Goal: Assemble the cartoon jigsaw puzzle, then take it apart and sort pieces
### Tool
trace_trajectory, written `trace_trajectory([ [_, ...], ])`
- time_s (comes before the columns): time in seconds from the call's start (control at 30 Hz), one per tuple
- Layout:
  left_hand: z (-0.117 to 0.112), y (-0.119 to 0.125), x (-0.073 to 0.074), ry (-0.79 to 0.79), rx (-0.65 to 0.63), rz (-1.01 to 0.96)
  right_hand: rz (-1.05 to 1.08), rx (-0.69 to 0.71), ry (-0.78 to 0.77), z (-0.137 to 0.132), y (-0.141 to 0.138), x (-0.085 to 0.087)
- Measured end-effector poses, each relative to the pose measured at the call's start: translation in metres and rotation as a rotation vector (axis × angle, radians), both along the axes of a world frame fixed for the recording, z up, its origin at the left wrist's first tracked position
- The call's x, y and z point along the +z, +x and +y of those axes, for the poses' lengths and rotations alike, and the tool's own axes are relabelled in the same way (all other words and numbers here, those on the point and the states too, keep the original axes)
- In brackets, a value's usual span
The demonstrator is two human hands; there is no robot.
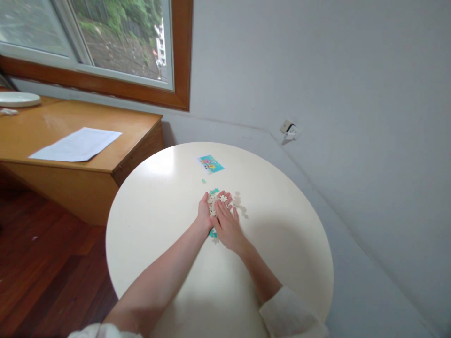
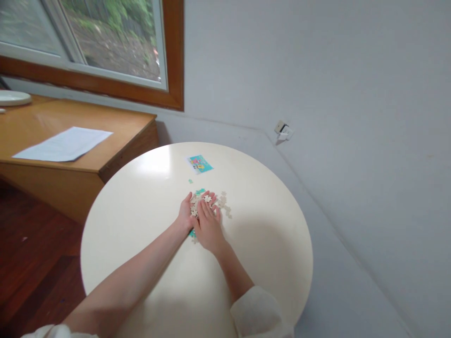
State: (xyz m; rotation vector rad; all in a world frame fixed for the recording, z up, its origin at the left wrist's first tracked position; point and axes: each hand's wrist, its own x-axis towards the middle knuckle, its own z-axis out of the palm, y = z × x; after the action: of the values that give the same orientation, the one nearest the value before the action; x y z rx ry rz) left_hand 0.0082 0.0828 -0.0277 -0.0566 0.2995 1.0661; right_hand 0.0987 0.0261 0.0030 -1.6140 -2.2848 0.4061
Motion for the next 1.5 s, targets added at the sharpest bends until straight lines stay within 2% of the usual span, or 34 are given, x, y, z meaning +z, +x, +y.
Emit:
trace_trajectory([
  [0.13,0.001,-0.001,-0.001,0.017,0.002,0.003,0.034,-0.093,0.055,0.003,0.002,-0.001],
  [0.3,-0.001,0.001,0.005,-0.024,0.001,0.032,-0.027,-0.012,-0.079,0.007,0.003,-0.001],
  [0.43,-0.003,0.001,0.010,-0.042,0.028,0.023,0.072,-0.102,0.060,0.008,0.000,0.002],
  [0.5,-0.003,0.000,0.010,-0.045,0.011,0.035,0.072,-0.064,0.080,0.005,-0.003,0.002],
  [0.6,-0.003,-0.001,0.008,-0.062,-0.031,0.051,0.006,0.045,-0.039,-0.002,-0.007,0.004],
  [0.67,-0.003,-0.002,0.006,-0.042,-0.034,0.039,0.006,0.050,-0.054,-0.005,-0.008,0.007],
  [0.8,-0.002,-0.002,0.003,0.006,-0.022,0.038,0.038,-0.021,0.075,-0.007,-0.010,0.009],
  [0.93,-0.001,-0.002,0.002,-0.012,-0.044,0.056,0.011,0.055,-0.037,-0.003,-0.008,0.004],
  [1.1,-0.002,0.000,0.006,-0.009,0.007,0.017,0.081,-0.099,0.084,0.007,0.004,-0.002],
  [1.23,-0.003,0.001,0.008,-0.035,-0.003,0.039,0.009,-0.005,-0.046,0.010,0.013,-0.005],
  [1.37,-0.002,0.001,0.007,-0.025,0.015,-0.002,0.064,-0.098,0.150,0.008,0.013,-0.003],
  [1.4,-0.001,0.001,0.007,-0.031,0.005,0.002,0.049,-0.080,0.161,0.006,0.012,-0.003],
  [1.5,-0.001,0.001,0.006,-0.045,-0.017,0.040,-0.043,0.062,0.038,-0.001,0.006,-0.002],
])
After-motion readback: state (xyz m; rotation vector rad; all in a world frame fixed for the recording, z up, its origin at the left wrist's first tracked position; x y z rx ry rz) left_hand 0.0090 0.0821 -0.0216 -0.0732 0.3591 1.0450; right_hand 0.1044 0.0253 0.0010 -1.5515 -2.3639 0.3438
